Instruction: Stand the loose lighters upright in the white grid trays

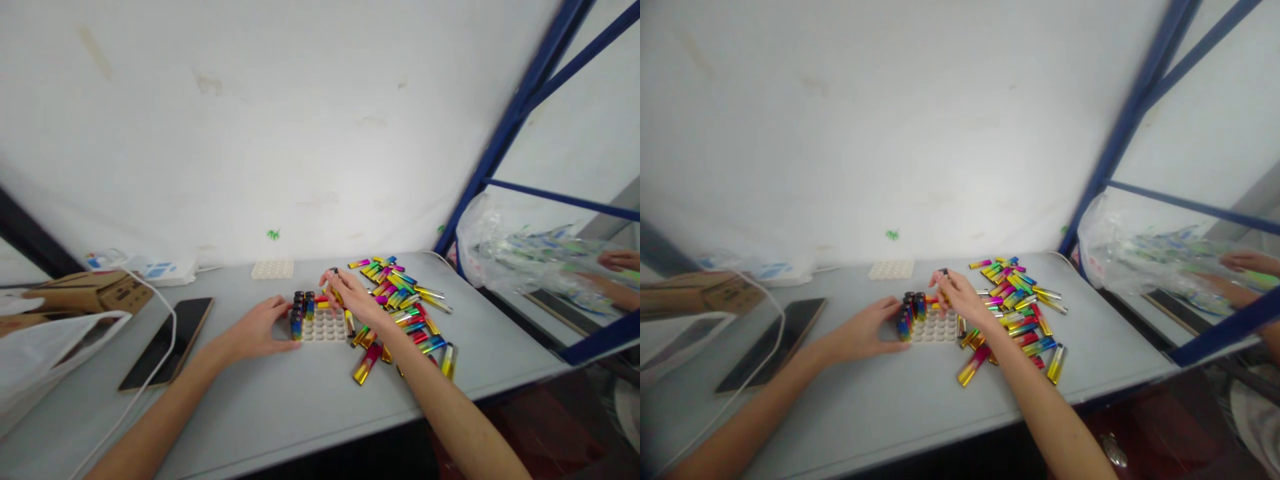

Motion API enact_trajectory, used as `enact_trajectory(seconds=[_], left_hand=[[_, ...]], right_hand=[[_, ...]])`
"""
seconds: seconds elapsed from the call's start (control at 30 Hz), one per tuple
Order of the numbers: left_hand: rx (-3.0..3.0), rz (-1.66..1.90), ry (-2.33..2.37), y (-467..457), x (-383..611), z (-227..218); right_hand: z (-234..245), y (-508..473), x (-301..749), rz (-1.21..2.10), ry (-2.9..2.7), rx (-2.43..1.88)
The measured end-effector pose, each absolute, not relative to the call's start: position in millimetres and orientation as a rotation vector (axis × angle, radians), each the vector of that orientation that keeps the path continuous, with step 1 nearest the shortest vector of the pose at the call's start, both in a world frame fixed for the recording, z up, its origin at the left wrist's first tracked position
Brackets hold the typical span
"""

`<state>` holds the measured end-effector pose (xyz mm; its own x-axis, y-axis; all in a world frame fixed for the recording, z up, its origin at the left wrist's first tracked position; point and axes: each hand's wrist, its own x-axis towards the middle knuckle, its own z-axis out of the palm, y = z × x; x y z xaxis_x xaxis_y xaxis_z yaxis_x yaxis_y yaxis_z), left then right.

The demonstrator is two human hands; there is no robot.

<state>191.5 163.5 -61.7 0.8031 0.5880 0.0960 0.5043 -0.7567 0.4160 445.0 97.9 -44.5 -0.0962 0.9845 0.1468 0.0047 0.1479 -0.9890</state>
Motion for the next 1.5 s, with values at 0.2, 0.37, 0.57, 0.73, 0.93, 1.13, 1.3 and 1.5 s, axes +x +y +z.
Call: enact_trajectory(seconds=[0.2, 0.37, 0.57, 0.73, 0.93, 1.13, 1.3, 1.5], left_hand=[[2.628, 0.309, 0.809, 163.8, 190.9, -61.8], [2.627, 0.280, 0.822, 165.6, 189.4, -65.1], [2.618, 0.299, 0.817, 165.9, 189.1, -65.5], [2.630, 0.296, 0.830, 164.8, 190.5, -64.4], [2.631, 0.304, 0.832, 161.3, 191.9, -60.0], [2.631, 0.308, 0.831, 160.6, 192.0, -59.8], [2.655, 0.317, 0.802, 162.7, 191.7, -62.7], [2.648, 0.338, 0.795, 161.5, 190.6, -63.1]], right_hand=[[-53.0, 101.0, 434.0, 1.134, -1.255, -1.296], [-53.5, 101.0, 428.8, 1.159, -1.070, -1.373], [-56.4, 100.3, 428.1, 1.128, -1.083, -1.419], [-64.3, 103.4, 426.2, 1.057, -1.179, -1.447], [-58.0, 94.9, 427.3, 1.006, -1.337, -1.318], [-47.2, 85.8, 435.7, 0.631, -1.597, -1.216], [-37.1, 81.5, 443.7, 0.361, -1.801, -1.215], [-37.1, 79.5, 448.0, 0.586, -1.929, -1.293]])
